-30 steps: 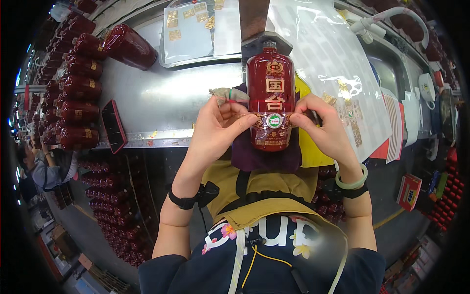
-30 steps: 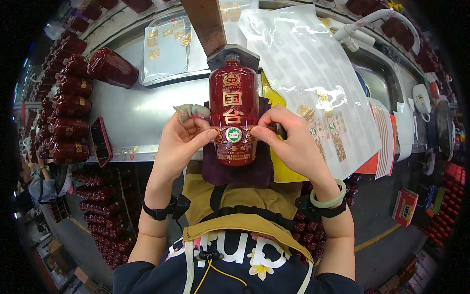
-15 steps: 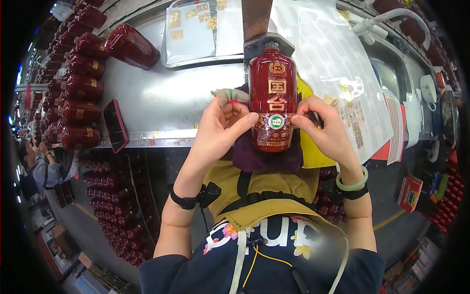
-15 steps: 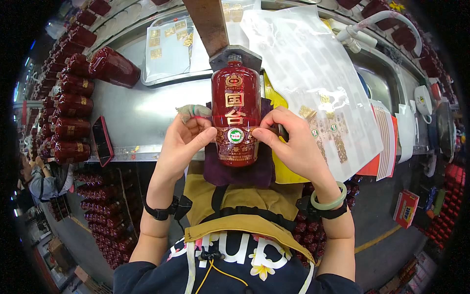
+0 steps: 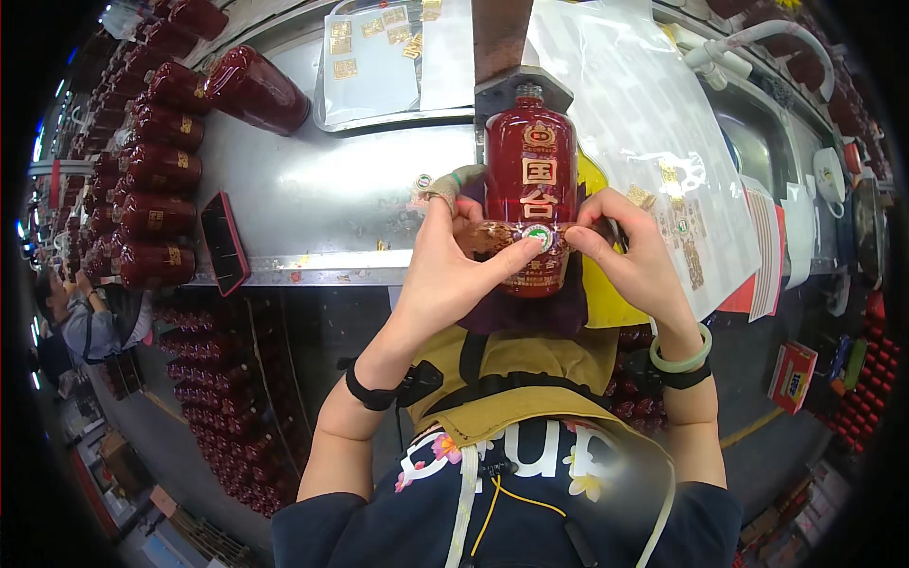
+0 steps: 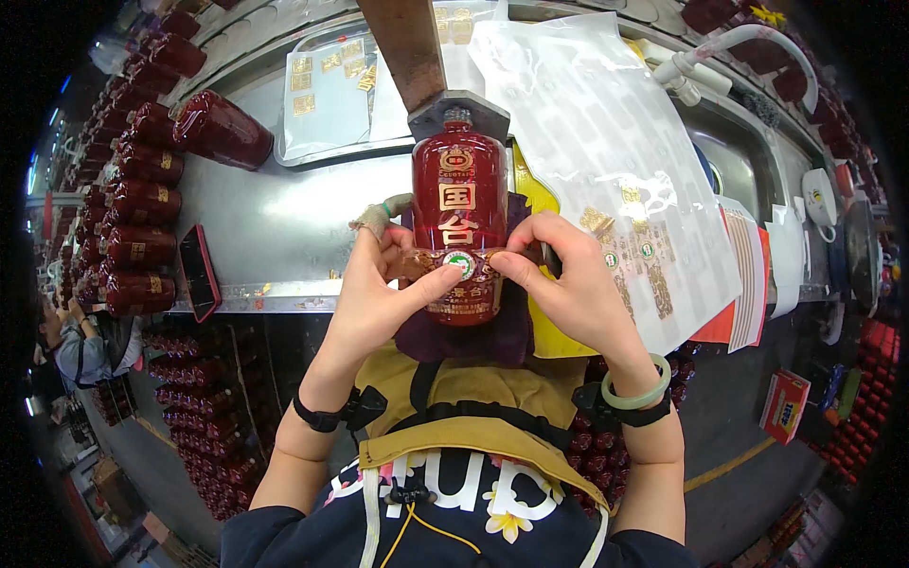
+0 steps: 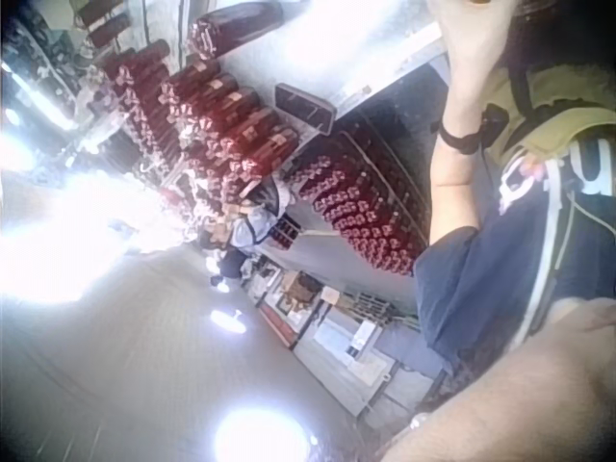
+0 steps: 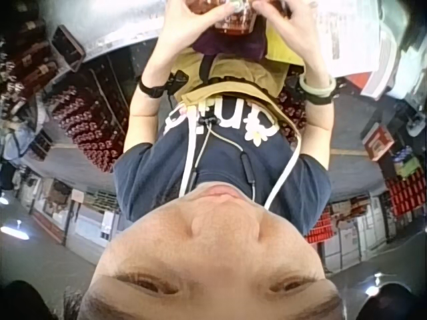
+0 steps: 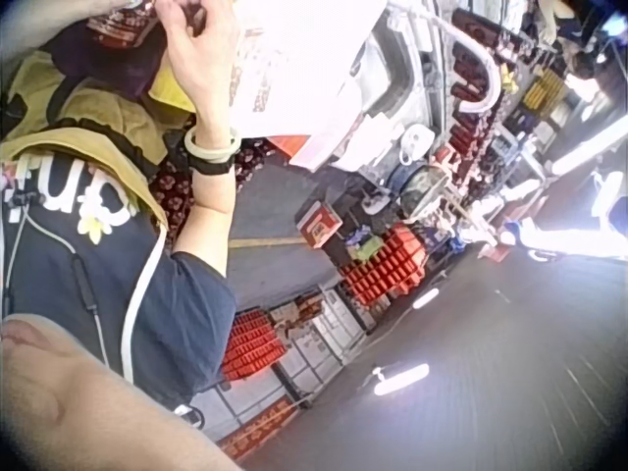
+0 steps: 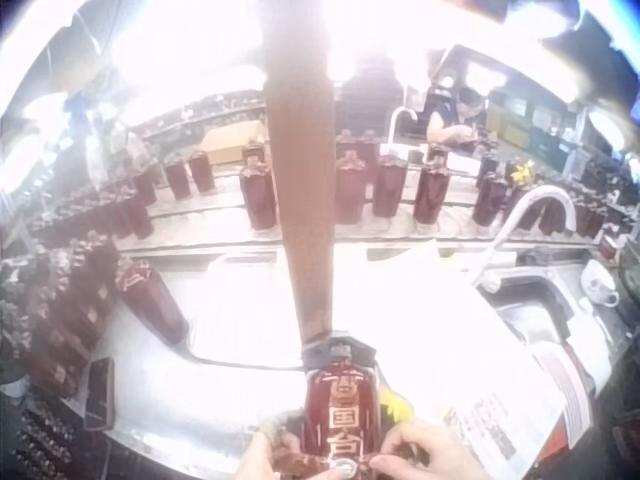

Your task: Applying labels and decorative stickers to red liquor bottles and cleaning them.

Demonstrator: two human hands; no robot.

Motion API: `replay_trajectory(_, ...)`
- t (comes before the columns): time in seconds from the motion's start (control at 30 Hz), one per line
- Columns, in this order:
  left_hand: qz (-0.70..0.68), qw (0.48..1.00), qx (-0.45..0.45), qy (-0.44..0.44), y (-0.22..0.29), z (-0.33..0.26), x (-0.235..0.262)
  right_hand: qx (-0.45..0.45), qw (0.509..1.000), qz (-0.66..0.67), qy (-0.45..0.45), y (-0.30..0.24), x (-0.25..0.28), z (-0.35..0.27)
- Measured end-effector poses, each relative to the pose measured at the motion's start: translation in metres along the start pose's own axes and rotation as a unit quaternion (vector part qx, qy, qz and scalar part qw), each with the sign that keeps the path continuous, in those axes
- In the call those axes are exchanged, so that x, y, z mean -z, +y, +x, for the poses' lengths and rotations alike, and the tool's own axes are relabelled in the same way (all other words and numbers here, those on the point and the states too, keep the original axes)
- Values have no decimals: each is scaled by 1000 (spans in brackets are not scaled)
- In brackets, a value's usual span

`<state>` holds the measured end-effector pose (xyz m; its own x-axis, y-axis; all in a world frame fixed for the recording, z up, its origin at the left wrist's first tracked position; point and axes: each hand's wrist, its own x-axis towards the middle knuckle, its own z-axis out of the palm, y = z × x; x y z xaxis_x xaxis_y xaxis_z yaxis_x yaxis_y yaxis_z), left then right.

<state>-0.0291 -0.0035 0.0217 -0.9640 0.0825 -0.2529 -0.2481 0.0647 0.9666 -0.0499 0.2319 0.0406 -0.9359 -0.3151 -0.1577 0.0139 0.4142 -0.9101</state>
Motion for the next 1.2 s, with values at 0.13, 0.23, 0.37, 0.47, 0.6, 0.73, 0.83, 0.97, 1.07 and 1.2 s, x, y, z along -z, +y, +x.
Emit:
replay_trajectory(0.13, -2, 1000, -2, 7, 1, 0, -1, 40, 990, -78, 113, -1, 7, -1)
replay_trajectory(0.23, 20, 1000, -13, 5, 1, 0, -2, 52, 981, -17, 186, -14, 8, -1)
replay_trajectory(0.37, -3, 1000, -6, -4, 4, -2, 2, 219, 960, -152, 82, -54, 6, 4)
replay_trajectory(0.47, -45, 998, 10, -46, 1, 1, 11, 311, 917, -247, 28, -61, -2, 7)
replay_trajectory(0.6, -20, 997, 39, -57, 2, 3, 16, 363, 868, -332, 71, -66, 0, 15)
replay_trajectory(0.73, -55, 997, 27, -54, 0, 2, 16, 311, 908, -278, 39, -60, 0, 15)
replay_trajectory(0.83, -71, 995, 28, -71, -1, 6, 23, 242, 941, -211, 106, -44, 5, 16)
replay_trajectory(0.97, -153, 980, 83, -94, 1, 2, 28, 57, 994, -46, 80, -19, 0, -7)
replay_trajectory(1.07, -79, 992, 32, -93, -5, 4, 25, -23, 999, -1, 44, 4, -11, -12)
replay_trajectory(1.2, -100, 991, 25, -90, -5, 5, 24, -76, 989, 128, 24, 14, -17, -10)
